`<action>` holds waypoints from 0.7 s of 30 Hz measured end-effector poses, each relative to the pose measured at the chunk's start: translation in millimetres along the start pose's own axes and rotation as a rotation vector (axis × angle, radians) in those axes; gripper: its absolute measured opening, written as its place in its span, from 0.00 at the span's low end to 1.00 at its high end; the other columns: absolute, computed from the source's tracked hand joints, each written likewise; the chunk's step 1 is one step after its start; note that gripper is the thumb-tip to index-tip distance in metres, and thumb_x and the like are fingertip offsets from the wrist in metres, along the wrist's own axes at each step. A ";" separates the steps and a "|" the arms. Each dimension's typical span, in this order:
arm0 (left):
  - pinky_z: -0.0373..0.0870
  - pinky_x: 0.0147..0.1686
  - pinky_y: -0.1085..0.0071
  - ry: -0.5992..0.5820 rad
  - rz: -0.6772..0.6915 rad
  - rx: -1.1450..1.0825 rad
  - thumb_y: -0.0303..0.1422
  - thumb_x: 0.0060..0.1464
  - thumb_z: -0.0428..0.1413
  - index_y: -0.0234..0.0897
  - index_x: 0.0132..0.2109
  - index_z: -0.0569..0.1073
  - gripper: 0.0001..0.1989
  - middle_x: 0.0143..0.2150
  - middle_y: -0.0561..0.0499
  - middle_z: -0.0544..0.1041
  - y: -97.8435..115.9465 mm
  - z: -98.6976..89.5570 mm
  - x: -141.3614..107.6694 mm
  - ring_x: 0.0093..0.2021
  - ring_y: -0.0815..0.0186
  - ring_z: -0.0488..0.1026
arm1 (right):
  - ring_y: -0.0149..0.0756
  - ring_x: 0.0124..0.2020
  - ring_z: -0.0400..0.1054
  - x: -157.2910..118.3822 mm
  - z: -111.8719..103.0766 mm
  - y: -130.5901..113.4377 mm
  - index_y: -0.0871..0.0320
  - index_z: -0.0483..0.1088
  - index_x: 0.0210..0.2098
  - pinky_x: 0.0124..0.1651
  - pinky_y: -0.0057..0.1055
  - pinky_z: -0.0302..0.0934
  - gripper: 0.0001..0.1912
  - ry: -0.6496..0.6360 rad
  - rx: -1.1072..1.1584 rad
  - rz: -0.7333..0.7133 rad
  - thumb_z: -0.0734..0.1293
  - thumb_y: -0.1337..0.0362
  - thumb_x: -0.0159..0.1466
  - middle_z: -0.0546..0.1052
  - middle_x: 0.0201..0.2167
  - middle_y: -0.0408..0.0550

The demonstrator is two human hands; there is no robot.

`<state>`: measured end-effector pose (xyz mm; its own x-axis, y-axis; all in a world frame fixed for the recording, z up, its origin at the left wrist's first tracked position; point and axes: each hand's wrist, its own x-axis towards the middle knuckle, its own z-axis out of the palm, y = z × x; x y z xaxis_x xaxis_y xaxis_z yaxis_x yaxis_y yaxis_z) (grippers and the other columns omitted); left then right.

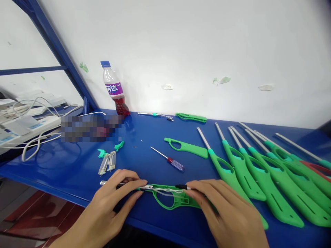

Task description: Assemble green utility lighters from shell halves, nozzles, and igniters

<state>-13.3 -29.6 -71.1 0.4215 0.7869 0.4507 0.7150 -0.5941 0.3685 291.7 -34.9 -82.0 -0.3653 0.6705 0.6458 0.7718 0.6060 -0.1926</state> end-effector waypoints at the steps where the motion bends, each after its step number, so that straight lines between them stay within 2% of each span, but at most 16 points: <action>1: 0.77 0.50 0.70 0.003 0.003 0.002 0.30 0.74 0.54 0.49 0.61 0.76 0.15 0.55 0.48 0.75 0.1 0.0 0.0 0.52 0.62 0.77 | 0.32 0.45 0.79 0.4 -0.3 0.0 0.52 0.79 0.49 0.53 0.27 0.70 0.09 -0.002 0.014 0.006 0.65 0.64 0.77 0.84 0.45 0.41; 9: 0.76 0.51 0.71 0.010 -0.002 0.002 0.30 0.74 0.54 0.49 0.60 0.76 0.14 0.55 0.49 0.75 -0.4 0.5 -0.8 0.53 0.63 0.77 | 0.29 0.43 0.77 4.9 -1.3 -5.8 0.50 0.76 0.45 0.51 0.25 0.68 0.06 -0.004 0.163 0.077 0.66 0.64 0.77 0.81 0.42 0.40; 12: 0.77 0.51 0.70 0.002 0.002 0.011 0.30 0.74 0.54 0.48 0.61 0.76 0.14 0.55 0.48 0.75 -0.6 -0.1 -0.8 0.53 0.63 0.77 | 0.30 0.39 0.75 6.5 -1.0 -7.6 0.51 0.74 0.44 0.47 0.26 0.68 0.04 0.013 0.192 0.098 0.66 0.64 0.76 0.80 0.39 0.40; 15: 0.77 0.50 0.71 0.002 0.015 0.023 0.29 0.74 0.54 0.48 0.62 0.75 0.15 0.54 0.48 0.75 -0.6 -0.7 -0.8 0.53 0.63 0.77 | 0.31 0.37 0.74 6.8 -0.9 -6.6 0.52 0.74 0.43 0.44 0.29 0.67 0.04 0.018 0.201 0.078 0.67 0.64 0.76 0.80 0.37 0.40; 21: 0.77 0.51 0.70 0.014 0.003 0.016 0.29 0.73 0.54 0.49 0.61 0.76 0.15 0.54 0.48 0.75 0.7 -0.8 -0.6 0.53 0.63 0.77 | 0.32 0.38 0.75 3.4 -1.9 -2.2 0.50 0.76 0.42 0.47 0.31 0.67 0.08 -0.056 0.124 0.004 0.65 0.63 0.77 0.81 0.37 0.39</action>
<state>-13.5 -30.6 -70.5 0.4158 0.7824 0.4636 0.7227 -0.5937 0.3539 289.7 -34.7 -78.0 -0.3932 0.6939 0.6032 0.7043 0.6490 -0.2875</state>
